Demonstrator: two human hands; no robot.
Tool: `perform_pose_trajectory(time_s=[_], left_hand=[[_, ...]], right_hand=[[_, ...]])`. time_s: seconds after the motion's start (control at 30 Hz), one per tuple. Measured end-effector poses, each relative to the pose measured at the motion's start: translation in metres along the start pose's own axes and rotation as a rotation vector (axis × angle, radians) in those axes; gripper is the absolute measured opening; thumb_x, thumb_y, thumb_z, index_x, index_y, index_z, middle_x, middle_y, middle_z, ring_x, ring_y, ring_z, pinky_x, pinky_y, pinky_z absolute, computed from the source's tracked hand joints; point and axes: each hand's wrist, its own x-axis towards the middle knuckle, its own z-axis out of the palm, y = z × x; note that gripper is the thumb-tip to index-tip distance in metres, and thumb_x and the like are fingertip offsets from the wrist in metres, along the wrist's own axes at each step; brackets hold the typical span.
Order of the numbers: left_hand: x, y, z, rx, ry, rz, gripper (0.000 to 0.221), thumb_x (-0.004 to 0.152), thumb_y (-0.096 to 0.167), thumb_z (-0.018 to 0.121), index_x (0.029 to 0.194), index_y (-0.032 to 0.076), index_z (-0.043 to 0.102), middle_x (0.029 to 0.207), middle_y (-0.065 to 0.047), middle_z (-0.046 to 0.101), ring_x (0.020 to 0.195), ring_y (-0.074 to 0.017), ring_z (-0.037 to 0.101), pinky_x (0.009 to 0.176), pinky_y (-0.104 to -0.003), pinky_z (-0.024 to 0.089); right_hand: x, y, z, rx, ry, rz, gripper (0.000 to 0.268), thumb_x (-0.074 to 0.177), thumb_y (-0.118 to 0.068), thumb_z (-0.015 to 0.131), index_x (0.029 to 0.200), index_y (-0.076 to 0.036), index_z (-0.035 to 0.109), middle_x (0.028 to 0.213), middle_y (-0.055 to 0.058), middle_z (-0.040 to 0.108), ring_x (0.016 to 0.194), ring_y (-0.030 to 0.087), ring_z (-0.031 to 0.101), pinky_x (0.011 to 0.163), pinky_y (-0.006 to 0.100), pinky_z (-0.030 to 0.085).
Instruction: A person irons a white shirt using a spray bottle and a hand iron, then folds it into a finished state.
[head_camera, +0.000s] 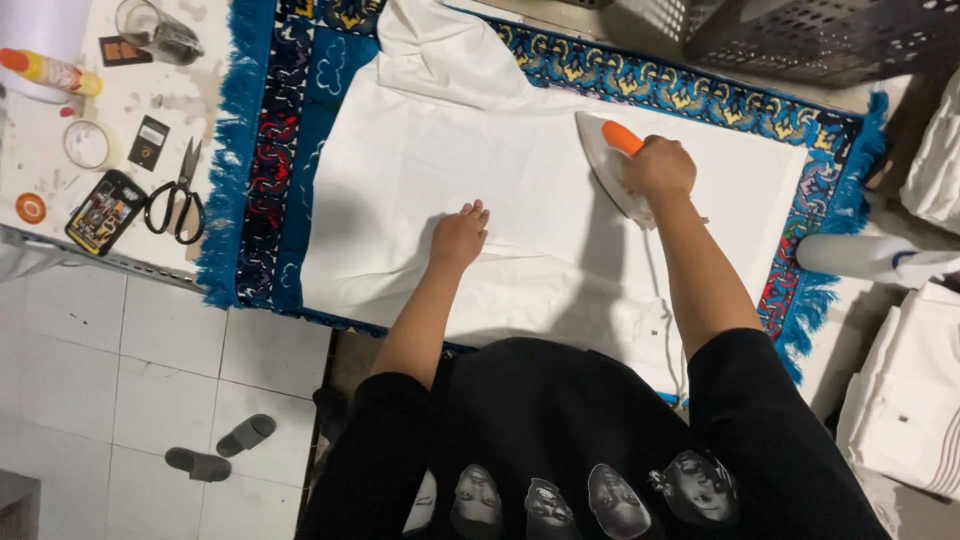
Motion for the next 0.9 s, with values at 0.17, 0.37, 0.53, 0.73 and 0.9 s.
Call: perform_pose_trajectory(time_s=[0.17,0.37,0.53,0.73,0.9], left_hand=[[0.010,-0.007,0.019,-0.045,0.023,-0.004,0.046,0.108,0.027,0.050,0.154,0.023,0.051,0.164,-0.001,0.037,0.153,-0.0175,0.034,0.121,-0.042,0.035],[-0.004,0.005,0.027,-0.064,0.049,0.006,0.046,0.110,0.020,0.048,0.156,0.018,0.049,0.166,-0.004,0.036,0.155,-0.0195,0.031,0.125,-0.043,0.028],[-0.011,0.011,0.022,-0.089,0.074,0.015,0.046,0.110,0.016,0.046,0.157,0.014,0.047,0.167,-0.006,0.035,0.156,-0.0203,0.029,0.127,-0.044,0.023],[-0.028,-0.018,0.016,-0.067,0.225,0.056,0.039,0.107,0.027,0.051,0.141,0.012,0.062,0.154,-0.008,0.054,0.144,-0.0197,0.049,0.119,-0.039,0.038],[-0.090,-0.076,-0.070,-0.037,0.571,-0.165,0.059,0.096,0.031,0.064,0.146,-0.001,0.055,0.159,-0.022,0.044,0.152,-0.0387,0.031,0.122,-0.054,0.020]], right_hand=[[0.008,-0.017,-0.015,0.049,-0.026,-0.018,0.040,0.083,-0.031,0.065,0.111,-0.006,0.079,0.086,0.020,0.076,0.092,0.043,0.075,0.081,0.052,0.058],[-0.045,-0.049,-0.020,-0.035,-0.293,-0.230,0.046,0.079,-0.038,0.065,0.111,-0.008,0.078,0.093,0.017,0.080,0.104,0.040,0.074,0.092,0.052,0.057],[-0.085,-0.076,-0.013,-0.204,-0.332,-0.352,0.037,0.079,-0.030,0.060,0.107,-0.013,0.079,0.096,0.014,0.080,0.101,0.036,0.076,0.090,0.047,0.060],[-0.034,-0.093,-0.013,-0.227,-0.209,-0.248,0.039,0.085,-0.034,0.063,0.116,-0.014,0.077,0.100,0.016,0.079,0.102,0.036,0.076,0.086,0.047,0.060],[0.042,-0.104,-0.012,-0.210,-0.091,-0.115,0.048,0.085,-0.039,0.070,0.125,-0.014,0.076,0.097,0.020,0.079,0.097,0.043,0.076,0.084,0.052,0.059]])
